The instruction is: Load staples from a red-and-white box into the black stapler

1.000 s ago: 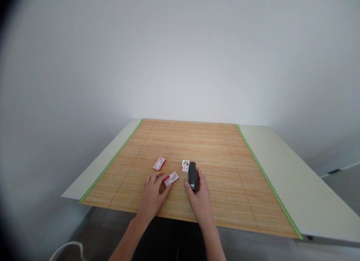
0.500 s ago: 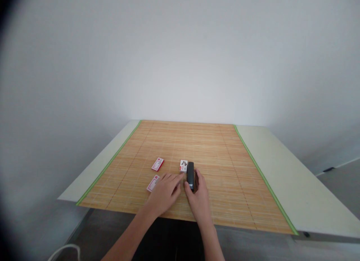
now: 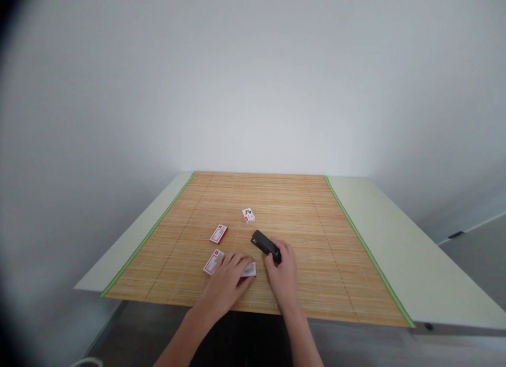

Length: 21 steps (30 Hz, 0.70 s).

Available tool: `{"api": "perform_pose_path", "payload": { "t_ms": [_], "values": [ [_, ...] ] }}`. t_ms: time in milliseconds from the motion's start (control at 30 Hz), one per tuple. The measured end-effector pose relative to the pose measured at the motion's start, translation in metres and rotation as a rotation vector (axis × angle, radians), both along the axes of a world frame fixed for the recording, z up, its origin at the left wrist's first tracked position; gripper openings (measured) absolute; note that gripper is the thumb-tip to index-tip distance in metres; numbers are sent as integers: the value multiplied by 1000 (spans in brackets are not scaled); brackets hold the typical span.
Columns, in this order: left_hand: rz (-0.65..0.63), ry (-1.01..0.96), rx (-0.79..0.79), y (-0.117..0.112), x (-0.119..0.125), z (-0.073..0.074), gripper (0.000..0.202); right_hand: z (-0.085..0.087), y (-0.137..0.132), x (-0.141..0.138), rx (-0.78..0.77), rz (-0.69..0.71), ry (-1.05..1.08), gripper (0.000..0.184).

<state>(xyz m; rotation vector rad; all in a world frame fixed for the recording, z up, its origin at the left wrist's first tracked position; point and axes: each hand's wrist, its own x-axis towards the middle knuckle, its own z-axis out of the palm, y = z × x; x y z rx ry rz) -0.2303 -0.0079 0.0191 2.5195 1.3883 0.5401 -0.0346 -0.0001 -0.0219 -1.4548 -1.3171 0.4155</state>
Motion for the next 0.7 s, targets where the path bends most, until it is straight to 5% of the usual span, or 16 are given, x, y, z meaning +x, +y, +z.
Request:
{"api": "perform_pose_path", "payload": {
  "t_ms": [100, 233, 400, 533, 700],
  "values": [
    [-2, -79, -3, -9, 12, -4, 34, 7, 20, 19, -36, 130, -104, 35],
    [195, -143, 80, -6, 25, -12, 41, 28, 44, 27, -83, 374, -301, 43],
    [238, -116, 114, -1, 32, -19, 41, 62, 66, 6, -98, 513, -505, 22],
    [302, -80, 131, -3, 32, -18, 42, 78, 60, 25, -17, 433, -387, 20],
    [308, -76, 138, -2, 30, -19, 45, 42, 29, 84, -149, 130, 185, 41]
  ]
}}
